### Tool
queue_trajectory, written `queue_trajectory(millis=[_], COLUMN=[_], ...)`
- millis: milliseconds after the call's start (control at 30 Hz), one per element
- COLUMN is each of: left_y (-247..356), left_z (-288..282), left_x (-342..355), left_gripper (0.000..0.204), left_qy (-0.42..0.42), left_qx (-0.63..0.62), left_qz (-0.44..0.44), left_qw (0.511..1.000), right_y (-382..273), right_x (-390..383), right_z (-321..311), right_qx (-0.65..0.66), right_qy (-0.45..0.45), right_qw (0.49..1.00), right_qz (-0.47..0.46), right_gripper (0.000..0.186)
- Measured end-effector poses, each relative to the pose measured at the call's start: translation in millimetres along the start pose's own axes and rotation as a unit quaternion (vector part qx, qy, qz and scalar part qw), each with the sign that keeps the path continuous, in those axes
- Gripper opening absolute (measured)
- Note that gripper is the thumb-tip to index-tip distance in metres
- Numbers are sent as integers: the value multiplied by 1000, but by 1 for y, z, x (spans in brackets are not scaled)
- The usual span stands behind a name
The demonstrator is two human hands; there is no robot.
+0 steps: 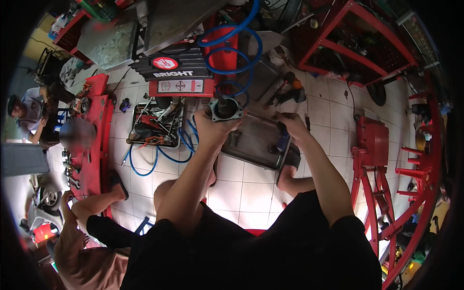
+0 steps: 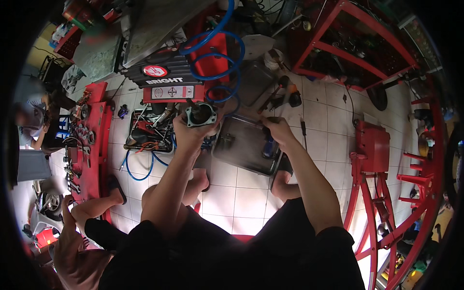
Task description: The person holds an engine component by hand and uses a long thin metal tool to scrape or clean its inner surface over a tray. The person turns the component over and uses the tool on different sides of the metal part.
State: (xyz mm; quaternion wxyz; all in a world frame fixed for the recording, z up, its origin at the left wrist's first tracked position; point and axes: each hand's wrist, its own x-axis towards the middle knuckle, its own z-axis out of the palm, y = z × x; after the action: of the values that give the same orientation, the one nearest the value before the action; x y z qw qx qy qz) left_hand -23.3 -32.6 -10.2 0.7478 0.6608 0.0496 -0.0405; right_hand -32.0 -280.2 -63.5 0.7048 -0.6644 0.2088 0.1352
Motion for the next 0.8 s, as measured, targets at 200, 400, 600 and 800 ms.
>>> queue_trajectory(millis=[200, 400, 600, 800], left_y=[22, 16, 39, 37], left_z=[-24, -34, -32, -35], left_x=[5, -1, -6, -10], left_gripper=[37, 42, 35, 32], left_qy=[65, 77, 6, 28], left_qx=[-120, -130, -90, -39], left_qz=[17, 10, -39, -5], left_qw=[991, 988, 995, 999], right_y=[-33, 18, -3, -7], right_x=[-23, -11, -24, -14], right_z=[40, 38, 18, 25], right_qx=[-15, -50, -76, -56], right_qy=[-59, -39, -25, 18], right_qw=[996, 997, 991, 993], right_qz=[-59, 37, -108, 105], right_gripper=[32, 32, 32, 35])
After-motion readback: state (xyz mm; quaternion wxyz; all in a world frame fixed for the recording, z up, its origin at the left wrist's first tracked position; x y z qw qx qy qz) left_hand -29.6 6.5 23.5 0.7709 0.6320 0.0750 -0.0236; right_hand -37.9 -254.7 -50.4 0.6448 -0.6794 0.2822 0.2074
